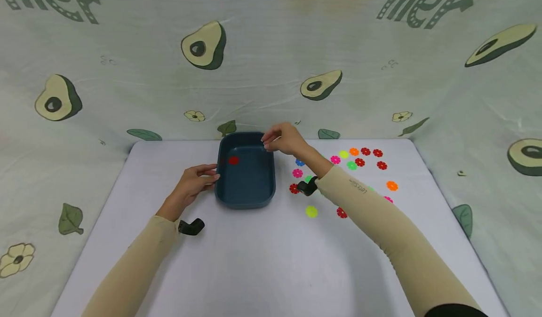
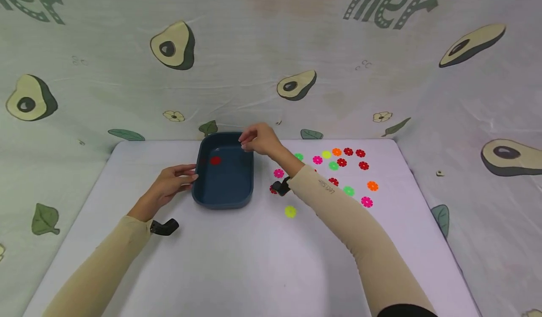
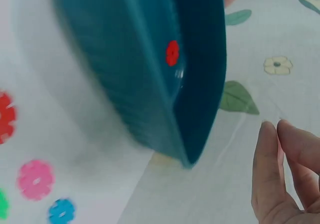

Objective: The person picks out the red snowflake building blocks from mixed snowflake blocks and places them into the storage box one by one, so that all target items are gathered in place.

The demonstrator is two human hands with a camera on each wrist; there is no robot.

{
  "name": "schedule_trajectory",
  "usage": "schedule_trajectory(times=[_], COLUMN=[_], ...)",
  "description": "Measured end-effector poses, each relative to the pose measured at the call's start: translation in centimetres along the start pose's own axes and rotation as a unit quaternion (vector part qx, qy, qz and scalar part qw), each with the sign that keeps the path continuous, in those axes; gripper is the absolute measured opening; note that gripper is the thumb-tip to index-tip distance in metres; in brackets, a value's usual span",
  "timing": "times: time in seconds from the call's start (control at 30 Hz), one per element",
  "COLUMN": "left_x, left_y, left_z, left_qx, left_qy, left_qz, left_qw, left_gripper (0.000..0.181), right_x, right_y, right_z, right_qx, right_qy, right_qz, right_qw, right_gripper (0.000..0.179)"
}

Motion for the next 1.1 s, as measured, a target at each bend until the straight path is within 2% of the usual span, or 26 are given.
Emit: schedule_trajectory(times=[0.23, 0.37, 0.57, 0.83, 1.1], left_x=[0.3, 0.5, 0.5, 0.2, 0.0], left_y=[0.0, -0.1, -0.2, -0.1, 0.1], left_z=[0.3, 0.3, 0.4, 0.3, 0.2], left_qx=[0.007, 0.005, 0.005, 0.004, 0.005], left_qy=[-0.001, -0.001, 0.001, 0.003, 0.009], left_qz=[-0.005, -0.003, -0.005, -0.001, 0.002], left_qw=[1.0000, 1.0000, 1.0000, 1.0000, 0.9999], left_gripper=[0.058, 0.058, 0.057, 0.056, 0.056], right_x=[1.9, 2.3, 2.3, 2.2, 2.1], right_y=[-3.1, -4.8, -6.8, -8.8, -9.9], right_z=[-2.3, -3.7, -5.8, -8.7, -10.3], right_qx=[-0.027, -0.050, -0.054, -0.088, -0.082], right_qy=[-0.013, -0.021, -0.034, -0.063, -0.073], right_qz=[-0.009, -0.001, 0.021, 0.024, 0.016], right_qw=[0.9995, 0.9985, 0.9978, 0.9938, 0.9939], right_gripper=[0.019, 0.018, 0.022, 0.022, 0.023])
Point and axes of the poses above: each hand's wrist, its own y-axis towards the middle knuckle, its own x-axis out of the back of the hand, z = x × y, the point moved 6 cm from there along y, towards the middle knuckle, and after that the axes turned 9 degrees about x, right-handed, at the moved point
